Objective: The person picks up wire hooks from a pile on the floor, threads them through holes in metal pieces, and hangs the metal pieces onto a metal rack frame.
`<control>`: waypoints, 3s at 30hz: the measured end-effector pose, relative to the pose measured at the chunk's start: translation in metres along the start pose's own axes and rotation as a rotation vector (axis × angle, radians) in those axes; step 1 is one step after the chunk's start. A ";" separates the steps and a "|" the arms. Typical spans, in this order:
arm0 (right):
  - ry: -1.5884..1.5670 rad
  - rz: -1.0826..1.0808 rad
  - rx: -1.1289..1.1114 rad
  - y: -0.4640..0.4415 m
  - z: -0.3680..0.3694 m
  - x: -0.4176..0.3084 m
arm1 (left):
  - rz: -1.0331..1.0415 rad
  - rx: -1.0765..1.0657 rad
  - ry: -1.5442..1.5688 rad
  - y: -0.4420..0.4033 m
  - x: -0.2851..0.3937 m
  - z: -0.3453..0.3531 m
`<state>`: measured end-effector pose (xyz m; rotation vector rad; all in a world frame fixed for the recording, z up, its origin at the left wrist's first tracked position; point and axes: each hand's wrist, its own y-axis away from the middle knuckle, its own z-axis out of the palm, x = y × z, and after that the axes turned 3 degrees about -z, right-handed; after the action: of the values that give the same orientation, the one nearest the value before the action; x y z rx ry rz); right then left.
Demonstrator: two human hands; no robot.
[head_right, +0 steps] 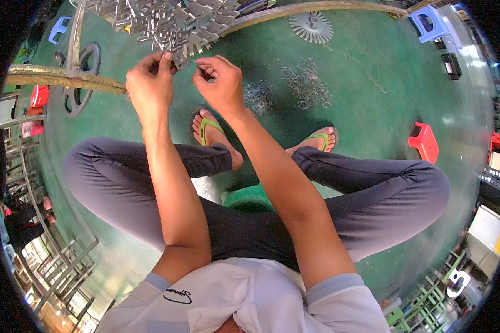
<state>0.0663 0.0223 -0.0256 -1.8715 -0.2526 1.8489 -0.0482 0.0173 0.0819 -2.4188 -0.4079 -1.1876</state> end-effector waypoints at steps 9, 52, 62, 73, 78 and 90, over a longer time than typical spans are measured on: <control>-0.124 0.132 0.029 0.004 0.007 0.003 | 0.011 0.034 -0.003 0.003 0.005 0.001; -0.070 0.258 -0.058 0.000 0.006 0.011 | -0.326 -0.469 0.059 0.010 -0.063 0.024; 0.160 0.315 -0.160 -0.021 -0.005 0.008 | -0.115 -0.259 -0.016 0.018 -0.043 0.027; 0.358 0.199 -0.583 -0.059 0.001 -0.052 | -0.148 -0.071 -0.060 0.017 -0.039 0.033; 0.551 0.153 -0.587 -0.070 0.010 -0.059 | -0.162 -0.024 0.006 0.015 -0.041 0.039; 0.654 0.141 -0.348 -0.079 0.010 -0.042 | -0.805 -0.104 1.166 -0.011 -0.084 0.080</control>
<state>0.0699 0.0732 0.0490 -2.6756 -0.2229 1.2227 -0.0486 0.0594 -0.0269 -1.1851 -0.9236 -2.6765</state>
